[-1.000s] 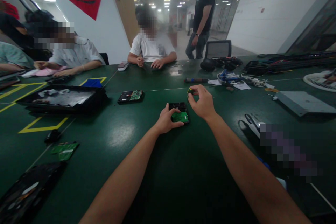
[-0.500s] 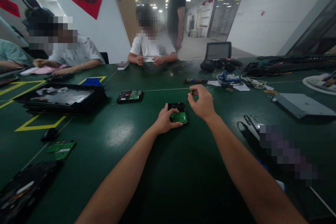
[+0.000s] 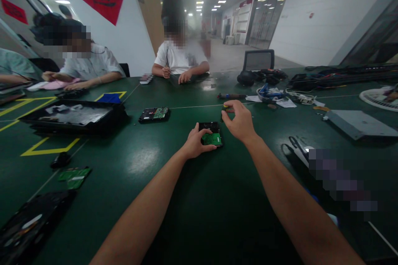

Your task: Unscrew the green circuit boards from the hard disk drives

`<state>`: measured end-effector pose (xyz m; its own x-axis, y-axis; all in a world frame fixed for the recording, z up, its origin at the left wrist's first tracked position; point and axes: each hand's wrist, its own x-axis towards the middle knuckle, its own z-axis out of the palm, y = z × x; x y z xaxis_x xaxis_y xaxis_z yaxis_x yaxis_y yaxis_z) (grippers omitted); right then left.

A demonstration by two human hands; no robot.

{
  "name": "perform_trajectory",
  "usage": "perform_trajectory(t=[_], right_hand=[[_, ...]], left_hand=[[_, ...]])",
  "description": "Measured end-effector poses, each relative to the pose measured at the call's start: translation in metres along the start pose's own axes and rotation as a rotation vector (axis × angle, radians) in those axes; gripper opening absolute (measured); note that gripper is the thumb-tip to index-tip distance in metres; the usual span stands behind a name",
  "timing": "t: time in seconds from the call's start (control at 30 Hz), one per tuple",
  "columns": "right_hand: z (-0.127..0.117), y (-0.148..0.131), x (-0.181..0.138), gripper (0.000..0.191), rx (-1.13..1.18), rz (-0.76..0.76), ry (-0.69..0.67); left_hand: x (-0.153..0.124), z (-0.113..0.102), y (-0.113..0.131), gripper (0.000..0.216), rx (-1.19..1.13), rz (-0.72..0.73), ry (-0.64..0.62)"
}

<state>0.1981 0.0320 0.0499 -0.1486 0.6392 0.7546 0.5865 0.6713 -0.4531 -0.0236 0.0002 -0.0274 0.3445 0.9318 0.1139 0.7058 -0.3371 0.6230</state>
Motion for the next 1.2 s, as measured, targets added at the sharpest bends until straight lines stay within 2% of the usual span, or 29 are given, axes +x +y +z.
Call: perform_trajectory(t=[0.3,0.47,0.73,0.93,1.07,1.2], right_hand=[[-0.0013,-0.0018,0.0013,0.017,-0.009,-0.023,-0.006],[-0.0007,-0.0007,0.0003,0.016,0.015,0.041,0.014],[-0.0004,-0.002,-0.0004,0.016,-0.024,-0.014,0.004],[-0.0007,0.0018,-0.0016,0.019,0.009,0.049,-0.003],[-0.0045,-0.0021,-0.0007,0.014,-0.027,0.014,-0.004],[-0.0057,-0.0061,0.0004,0.017,-0.031,-0.014,-0.006]], left_hand=[[0.0012,0.0021,-0.0002,0.071,0.014,0.001,0.012],[0.0018,0.0027,-0.0024,0.072,0.013,-0.005,0.006],[0.0008,0.0016,-0.0009,0.072,0.02,-0.004,-0.001],[-0.001,-0.0005,0.0018,0.07,0.006,-0.001,-0.003],[-0.0002,0.0003,0.0007,0.07,-0.001,-0.002,0.001],[0.0011,0.0018,-0.0006,0.072,0.009,-0.009,0.001]])
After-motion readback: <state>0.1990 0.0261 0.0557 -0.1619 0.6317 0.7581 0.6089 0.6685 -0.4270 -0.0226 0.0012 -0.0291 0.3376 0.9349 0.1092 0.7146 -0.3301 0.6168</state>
